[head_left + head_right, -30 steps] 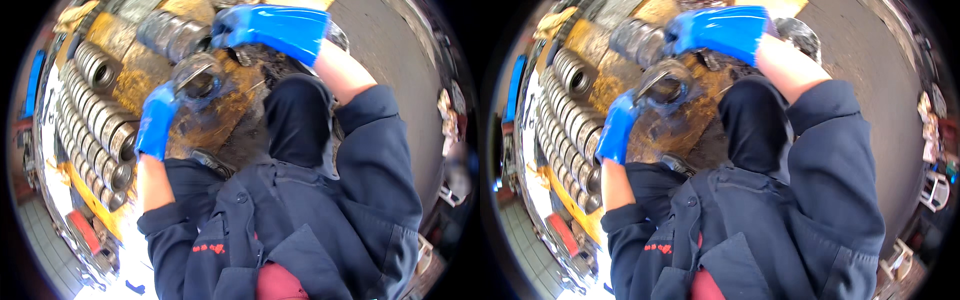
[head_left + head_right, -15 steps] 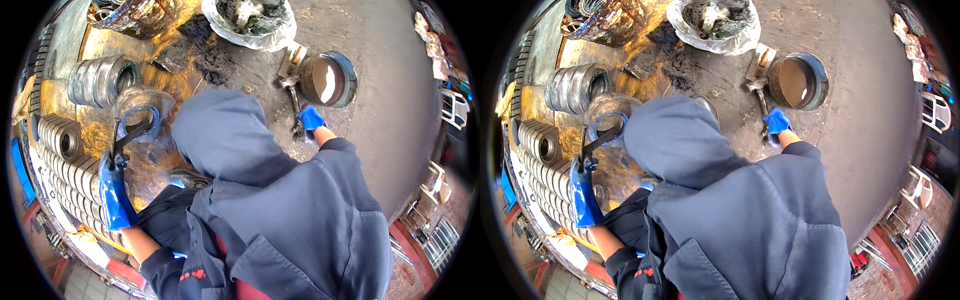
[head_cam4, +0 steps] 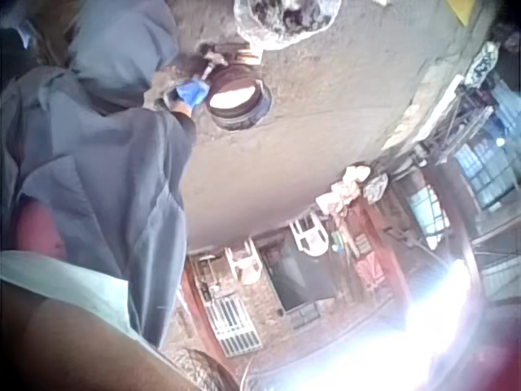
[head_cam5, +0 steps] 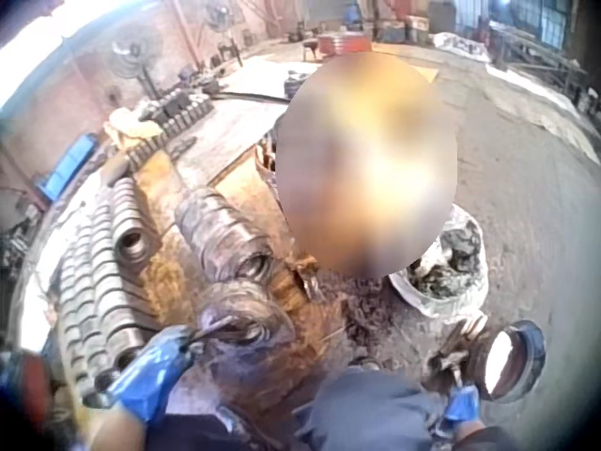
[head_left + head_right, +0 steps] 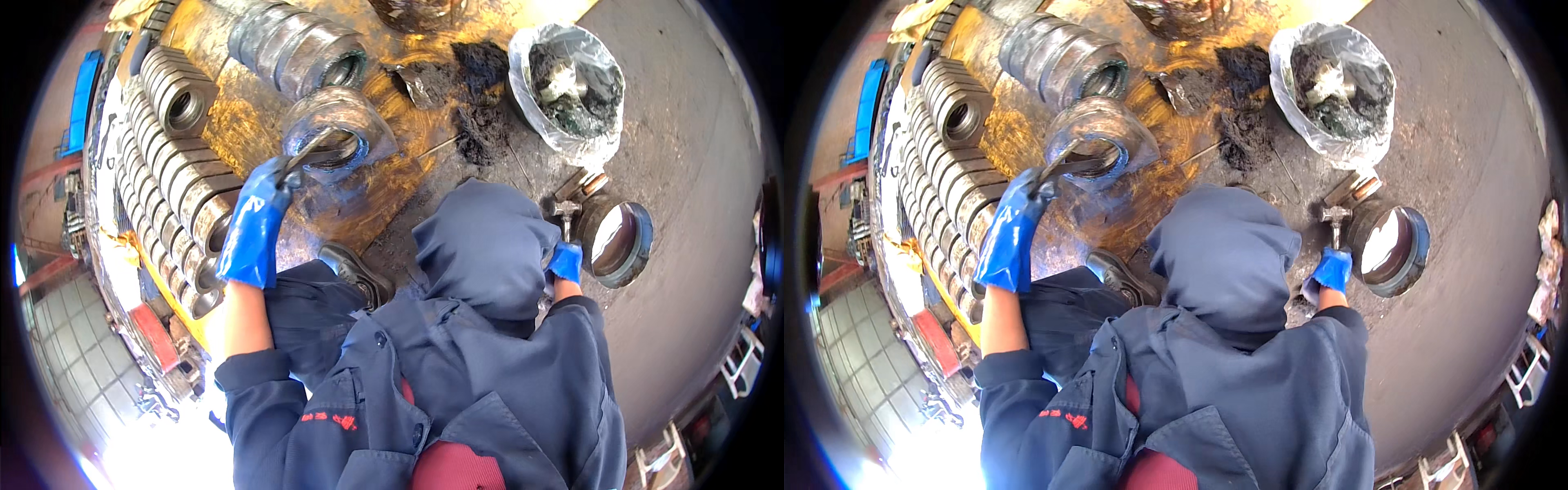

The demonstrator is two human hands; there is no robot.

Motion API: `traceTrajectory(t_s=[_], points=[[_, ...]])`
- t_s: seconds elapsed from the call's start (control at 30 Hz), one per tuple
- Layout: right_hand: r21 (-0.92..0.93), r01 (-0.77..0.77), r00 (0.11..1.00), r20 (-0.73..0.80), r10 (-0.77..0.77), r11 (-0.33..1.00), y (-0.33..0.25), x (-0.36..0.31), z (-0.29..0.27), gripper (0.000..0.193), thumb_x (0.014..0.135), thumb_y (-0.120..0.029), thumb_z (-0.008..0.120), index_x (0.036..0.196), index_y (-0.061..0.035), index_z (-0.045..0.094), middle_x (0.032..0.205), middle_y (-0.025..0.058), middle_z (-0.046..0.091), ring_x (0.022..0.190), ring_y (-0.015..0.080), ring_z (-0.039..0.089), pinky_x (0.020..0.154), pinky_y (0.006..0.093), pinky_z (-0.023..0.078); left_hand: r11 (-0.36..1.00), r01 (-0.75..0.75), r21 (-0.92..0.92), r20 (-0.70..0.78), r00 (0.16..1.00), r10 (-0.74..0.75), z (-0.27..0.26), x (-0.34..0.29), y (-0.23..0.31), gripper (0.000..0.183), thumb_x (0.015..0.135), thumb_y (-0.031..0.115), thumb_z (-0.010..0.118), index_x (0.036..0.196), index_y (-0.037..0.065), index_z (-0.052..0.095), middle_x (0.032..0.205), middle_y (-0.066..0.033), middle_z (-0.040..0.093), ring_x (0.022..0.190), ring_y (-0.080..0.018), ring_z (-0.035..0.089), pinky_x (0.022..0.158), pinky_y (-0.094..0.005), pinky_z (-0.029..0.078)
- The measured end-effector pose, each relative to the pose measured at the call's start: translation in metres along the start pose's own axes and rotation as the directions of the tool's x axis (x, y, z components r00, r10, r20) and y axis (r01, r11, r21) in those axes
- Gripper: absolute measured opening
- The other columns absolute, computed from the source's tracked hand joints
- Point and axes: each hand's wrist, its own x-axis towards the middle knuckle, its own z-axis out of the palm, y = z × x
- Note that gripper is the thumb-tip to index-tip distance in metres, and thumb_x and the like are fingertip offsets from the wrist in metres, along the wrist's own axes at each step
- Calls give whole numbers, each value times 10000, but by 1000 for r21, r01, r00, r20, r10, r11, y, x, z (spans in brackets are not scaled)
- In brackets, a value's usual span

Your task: The person cleans thick grease from cylindrical metal components while sitting on the floor, using a scraper tool and a cloth to remove the residue.

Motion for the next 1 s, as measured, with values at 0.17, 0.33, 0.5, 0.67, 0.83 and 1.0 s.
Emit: traceTrajectory(t_s=[0.17,0.33,0.5,0.67,0.83,1.0], points=[[418,74,997,-57,-55,906,11,-27,-40,310,858,-330,653,849,-21,665,774,152,658,632,262,611,560,372,474,999,-39,-18,46,998,40,2,-5,16,246,855,243,606,1042,85,632,928,-206,645,905,-401,610,777,-463,485],[823,-102,990,138,-24,558,-3,-47,-108,333,827,-369,722,809,-43,655,657,75,627,513,177,564,468,322,431,999,-16,36,19,1000,15,20,-1,-13,282,876,304,603,1079,110,632,991,-203,655,943,-399,614,792,-472,497],[891,242,944,-123,-307,385,-76,-106,-258,417,840,-413,731,1000,-44,621,646,-27,510,485,101,452,449,258,349,999,43,16,21,999,-43,38,7,-39,364,867,343,611,1168,139,615,1109,-188,640,1025,-368,609,857,-463,495],[758,640,681,-483,-551,127,-166,-176,-384,482,903,-384,622,1155,26,589,658,6,510,546,106,475,482,252,361,995,30,93,53,998,-35,50,24,-40,388,870,357,599,1193,142,606,1195,-156,620,1105,-333,589,921,-452,481],[796,566,272,-425,-863,-214,-272,-254,-398,464,892,-314,627,1193,37,578,715,-10,557,627,96,551,555,242,452,995,-18,99,176,984,0,24,11,-14,390,880,336,591,1204,120,608,1246,-161,597,1141,-328,574,958,-424,465],[803,572,469,-152,-870,168,-341,-292,-288,410,924,-401,609,1103,-33,622,764,49,625,636,115,569,561,251,450,993,-17,116,230,973,-10,9,-7,-13,395,877,312,592,1217,110,608,1262,-161,586,1153,-320,564,979,-407,450]])
